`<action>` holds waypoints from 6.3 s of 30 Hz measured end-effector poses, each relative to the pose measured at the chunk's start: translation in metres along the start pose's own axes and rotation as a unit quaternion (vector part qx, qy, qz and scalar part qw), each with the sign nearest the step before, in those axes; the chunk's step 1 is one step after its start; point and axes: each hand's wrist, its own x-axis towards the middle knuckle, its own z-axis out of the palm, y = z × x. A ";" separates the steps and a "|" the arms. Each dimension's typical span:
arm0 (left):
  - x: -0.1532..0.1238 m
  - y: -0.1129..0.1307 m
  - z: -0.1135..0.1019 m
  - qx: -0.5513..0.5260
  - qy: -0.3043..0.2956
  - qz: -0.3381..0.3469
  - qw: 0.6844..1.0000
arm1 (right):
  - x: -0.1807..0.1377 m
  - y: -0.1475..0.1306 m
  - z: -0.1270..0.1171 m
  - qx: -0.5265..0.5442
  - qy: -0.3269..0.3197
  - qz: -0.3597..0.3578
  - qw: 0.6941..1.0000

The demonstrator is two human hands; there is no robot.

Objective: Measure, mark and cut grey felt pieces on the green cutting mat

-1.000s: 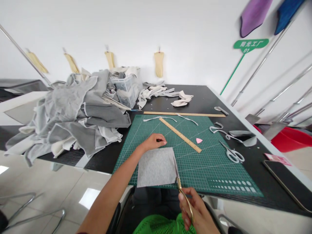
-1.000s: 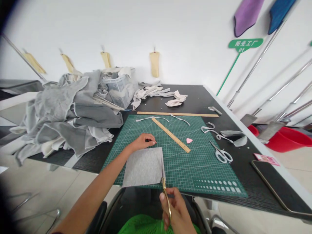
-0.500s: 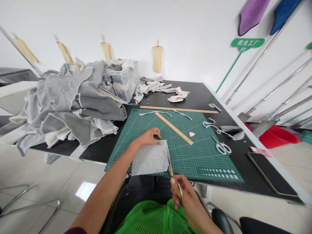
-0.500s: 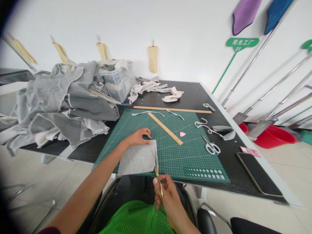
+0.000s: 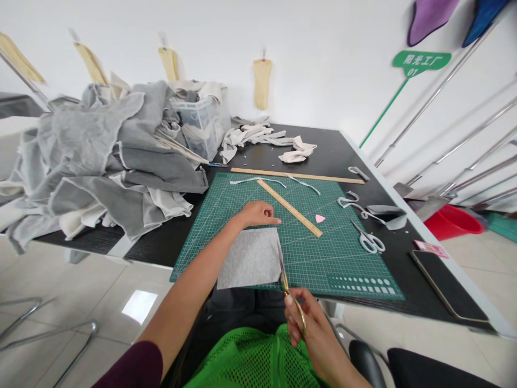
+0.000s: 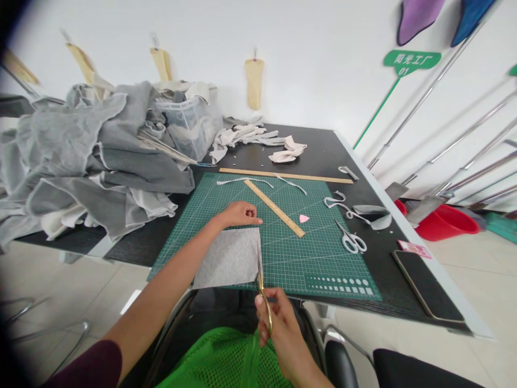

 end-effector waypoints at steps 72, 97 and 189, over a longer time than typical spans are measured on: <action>-0.009 -0.019 0.013 -0.049 -0.027 0.196 0.979 | 0.006 -0.005 0.014 -0.023 0.043 0.013 0.999; -0.006 -0.022 0.014 -0.023 -0.041 0.226 0.973 | 0.000 -0.003 0.015 -0.035 0.021 0.007 0.999; -0.010 -0.025 0.006 -0.008 -0.110 0.219 0.970 | 0.008 -0.012 0.022 0.025 0.043 0.022 0.999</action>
